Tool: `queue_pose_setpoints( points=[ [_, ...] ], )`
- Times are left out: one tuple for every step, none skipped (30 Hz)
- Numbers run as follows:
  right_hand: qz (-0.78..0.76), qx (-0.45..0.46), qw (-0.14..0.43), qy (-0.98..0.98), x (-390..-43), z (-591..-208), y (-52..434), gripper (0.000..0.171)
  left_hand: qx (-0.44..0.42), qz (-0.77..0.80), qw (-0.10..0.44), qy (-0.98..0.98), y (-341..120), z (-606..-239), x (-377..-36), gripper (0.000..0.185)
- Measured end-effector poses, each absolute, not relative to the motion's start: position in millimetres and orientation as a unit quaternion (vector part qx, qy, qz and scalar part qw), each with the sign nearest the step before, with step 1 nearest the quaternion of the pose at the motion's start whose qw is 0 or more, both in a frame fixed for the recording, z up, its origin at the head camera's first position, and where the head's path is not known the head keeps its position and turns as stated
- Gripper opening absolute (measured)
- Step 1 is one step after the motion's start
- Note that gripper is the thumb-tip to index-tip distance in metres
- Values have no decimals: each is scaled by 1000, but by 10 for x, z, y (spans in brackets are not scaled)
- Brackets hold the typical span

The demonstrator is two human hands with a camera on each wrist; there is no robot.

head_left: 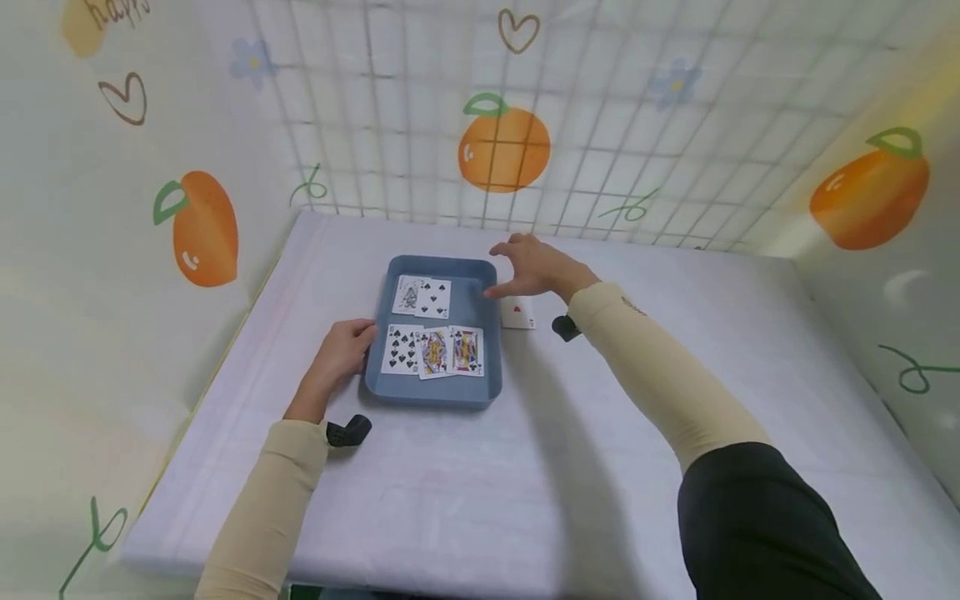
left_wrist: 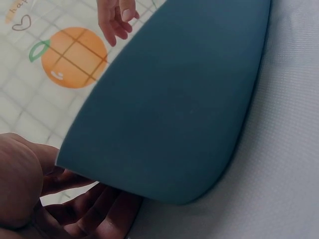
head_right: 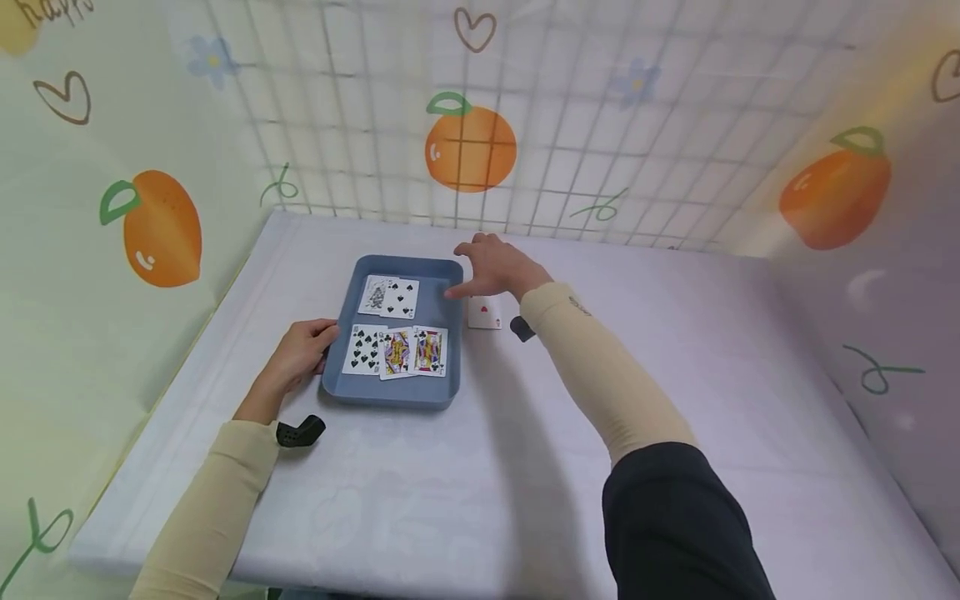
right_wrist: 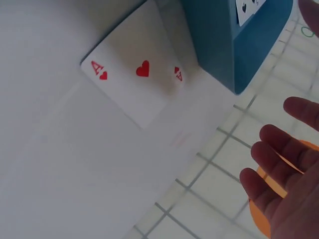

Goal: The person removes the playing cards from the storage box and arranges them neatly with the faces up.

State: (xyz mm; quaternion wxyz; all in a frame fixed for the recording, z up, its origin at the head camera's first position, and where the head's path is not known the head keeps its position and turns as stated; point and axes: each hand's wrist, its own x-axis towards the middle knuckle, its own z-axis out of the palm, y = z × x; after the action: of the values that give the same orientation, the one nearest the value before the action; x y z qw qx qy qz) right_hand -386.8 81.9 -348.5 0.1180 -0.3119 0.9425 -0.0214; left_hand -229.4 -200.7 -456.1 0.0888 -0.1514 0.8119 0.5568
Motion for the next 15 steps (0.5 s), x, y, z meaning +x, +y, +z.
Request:
queue_pose_setpoints(
  points=[
    [-20,-313,117,942,-3866,-3485,798,87,-153,558,90,811,-2008,-4558,-2297,47],
    [-19,-316,116,942,-3864,-3485,773,87,-153,557,90,811,-2009,-4554,-2297,47],
    [-18,-318,115,941,-3861,-3486,749,86,-154,557,90,811,-2011,-4550,-2298,47],
    [-15,-321,114,940,-3857,-3487,726,86,-154,558,90,811,-2012,-4547,-2299,47],
    [-14,-324,113,939,-3852,-3488,702,86,-155,556,90,812,-2013,-4545,-2299,47],
    [-16,-327,112,938,-3847,-3488,680,85,-155,556,90,812,-2013,-4542,-2299,47],
    [-16,-330,112,937,-3843,-3488,658,85,-155,554,90,813,-2014,-4540,-2299,47],
    [-15,-333,111,936,-3839,-3488,635,86,-154,554,90,813,-2016,-4538,-2298,47],
    [-15,-335,112,936,-3835,-3489,613,86,-155,554,90,813,-2017,-4537,-2298,47],
    [-15,-336,113,935,-3832,-3489,591,86,-155,554,90,813,-2017,-4535,-2299,47],
    [-15,-337,113,935,-3830,-3489,569,87,-155,554,90,813,-2018,-4534,-2299,47],
    [-13,-337,115,934,-3829,-3489,548,87,-155,555,91,812,-2019,-4534,-2299,47],
    [-10,-338,115,934,-3829,-3491,526,87,-154,557,90,811,-2021,-4536,-2300,47],
    [-8,-339,115,934,-3828,-3495,505,86,-153,558,91,810,-2023,-4536,-2300,47],
    [-7,-340,116,933,-3827,-3499,485,86,-154,561,90,809,-2023,-4537,-2301,47]
  ],
)
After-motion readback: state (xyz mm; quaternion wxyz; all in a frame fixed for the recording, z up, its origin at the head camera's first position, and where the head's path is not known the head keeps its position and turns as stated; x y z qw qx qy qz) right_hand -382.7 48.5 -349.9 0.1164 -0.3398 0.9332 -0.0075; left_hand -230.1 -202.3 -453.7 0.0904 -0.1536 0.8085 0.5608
